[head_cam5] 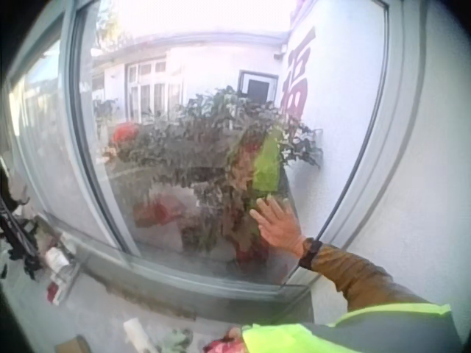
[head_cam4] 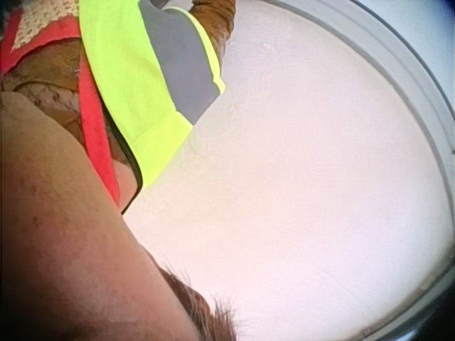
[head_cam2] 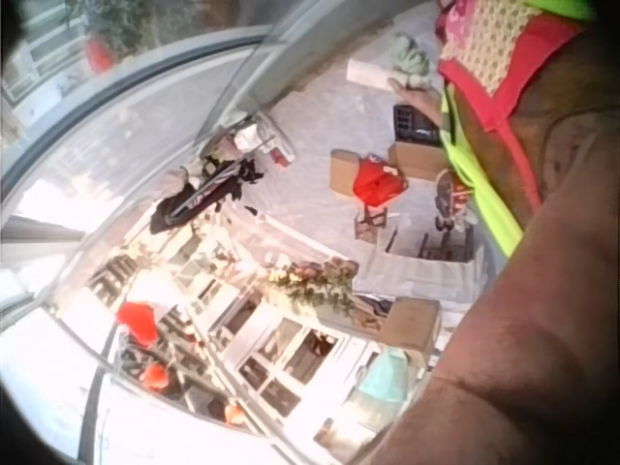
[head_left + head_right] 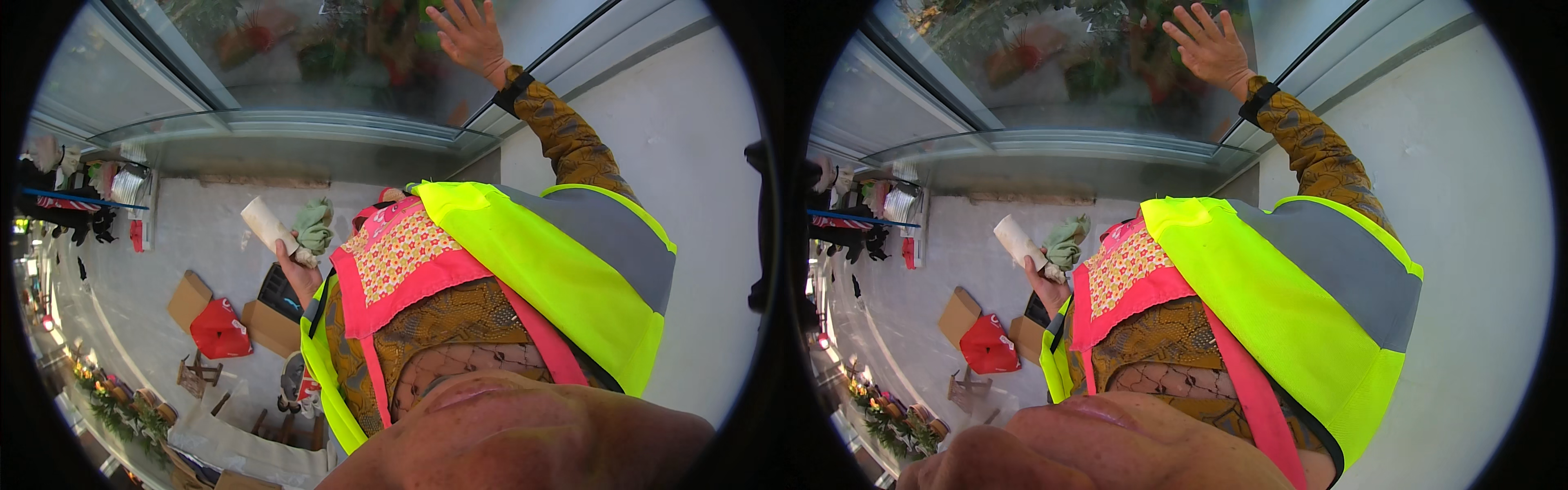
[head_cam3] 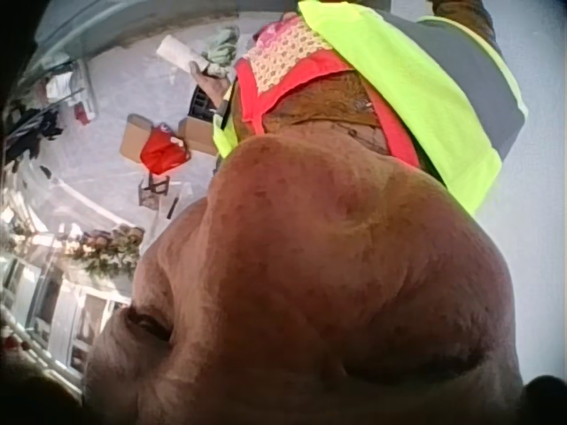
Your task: The person wipes a large glass window with a cloth, moving from the upper sections downward and across the surface. They hold a roll of paper towels in the other hand and occasionally switch hands while continuing to wipe different areas of the window.
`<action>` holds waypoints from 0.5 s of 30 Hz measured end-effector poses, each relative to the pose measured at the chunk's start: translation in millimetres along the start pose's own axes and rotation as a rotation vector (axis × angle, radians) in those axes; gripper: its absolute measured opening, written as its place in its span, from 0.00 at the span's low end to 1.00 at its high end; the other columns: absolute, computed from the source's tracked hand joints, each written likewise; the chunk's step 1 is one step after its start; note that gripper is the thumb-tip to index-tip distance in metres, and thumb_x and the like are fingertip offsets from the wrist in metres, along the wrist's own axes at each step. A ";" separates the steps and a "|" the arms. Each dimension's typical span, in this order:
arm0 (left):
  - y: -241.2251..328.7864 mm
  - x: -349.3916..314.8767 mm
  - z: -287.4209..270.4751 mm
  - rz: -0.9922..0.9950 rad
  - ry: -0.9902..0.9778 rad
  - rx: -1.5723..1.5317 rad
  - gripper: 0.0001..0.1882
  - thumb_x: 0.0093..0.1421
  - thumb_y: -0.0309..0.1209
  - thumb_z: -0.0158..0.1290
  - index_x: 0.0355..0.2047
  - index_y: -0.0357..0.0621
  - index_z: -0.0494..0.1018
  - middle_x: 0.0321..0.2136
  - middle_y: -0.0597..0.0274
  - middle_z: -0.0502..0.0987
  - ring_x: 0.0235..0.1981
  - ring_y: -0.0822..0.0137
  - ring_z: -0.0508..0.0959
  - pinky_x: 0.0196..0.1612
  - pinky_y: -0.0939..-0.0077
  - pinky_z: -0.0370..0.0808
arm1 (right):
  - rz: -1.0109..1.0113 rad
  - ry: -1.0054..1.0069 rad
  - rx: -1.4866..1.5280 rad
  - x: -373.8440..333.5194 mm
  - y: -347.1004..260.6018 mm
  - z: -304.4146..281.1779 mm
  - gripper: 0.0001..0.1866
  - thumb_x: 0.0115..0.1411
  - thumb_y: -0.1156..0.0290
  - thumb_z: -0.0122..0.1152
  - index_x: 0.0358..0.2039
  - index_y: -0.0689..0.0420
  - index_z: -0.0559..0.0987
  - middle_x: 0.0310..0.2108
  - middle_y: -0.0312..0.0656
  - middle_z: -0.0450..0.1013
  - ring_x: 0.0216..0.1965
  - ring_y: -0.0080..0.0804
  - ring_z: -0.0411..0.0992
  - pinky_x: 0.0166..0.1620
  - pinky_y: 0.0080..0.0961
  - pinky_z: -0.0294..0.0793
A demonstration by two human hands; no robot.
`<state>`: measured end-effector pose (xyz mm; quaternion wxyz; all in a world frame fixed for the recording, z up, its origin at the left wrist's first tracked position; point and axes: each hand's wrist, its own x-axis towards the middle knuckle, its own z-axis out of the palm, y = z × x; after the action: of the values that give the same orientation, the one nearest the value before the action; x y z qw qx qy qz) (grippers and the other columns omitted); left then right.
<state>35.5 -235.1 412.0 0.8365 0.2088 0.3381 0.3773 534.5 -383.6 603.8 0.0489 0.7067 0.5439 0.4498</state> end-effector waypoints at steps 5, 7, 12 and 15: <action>3.6 -5.4 -3.8 -0.011 0.100 0.036 0.24 0.64 0.52 0.54 0.43 0.41 0.74 0.34 0.62 0.78 0.34 0.66 0.78 0.37 0.71 0.76 | -0.327 -0.208 0.334 -92.9 -51.5 22.0 0.29 0.54 0.72 0.61 0.59 0.45 0.73 0.72 0.38 0.53 0.74 0.34 0.45 0.73 0.49 0.31; 3.3 -7.2 -8.9 0.000 0.134 0.033 0.23 0.63 0.50 0.56 0.40 0.39 0.75 0.34 0.62 0.78 0.37 0.67 0.78 0.42 0.73 0.76 | -0.359 -0.127 0.512 -93.4 -59.1 13.7 0.25 0.55 0.74 0.60 0.55 0.47 0.76 0.71 0.41 0.56 0.73 0.39 0.49 0.73 0.50 0.37; -0.2 -3.6 -24.4 0.013 0.095 0.024 0.22 0.64 0.48 0.56 0.46 0.42 0.74 0.35 0.63 0.79 0.35 0.69 0.78 0.38 0.74 0.76 | 0.208 0.387 0.292 -45.5 -16.8 -0.7 0.25 0.66 0.64 0.54 0.64 0.46 0.71 0.70 0.42 0.58 0.72 0.42 0.51 0.73 0.47 0.31; 1.7 -3.8 -29.3 0.049 0.033 0.033 0.21 0.64 0.48 0.55 0.45 0.42 0.75 0.35 0.64 0.79 0.34 0.69 0.78 0.38 0.74 0.76 | 0.497 0.703 0.242 -30.6 18.7 -8.0 0.26 0.68 0.58 0.53 0.65 0.47 0.70 0.70 0.42 0.57 0.73 0.44 0.49 0.72 0.46 0.24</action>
<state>11.6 -234.2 394.5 0.8177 0.2245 0.3528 0.3955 542.4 -419.3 601.2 -0.3315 0.6209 0.3900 0.5938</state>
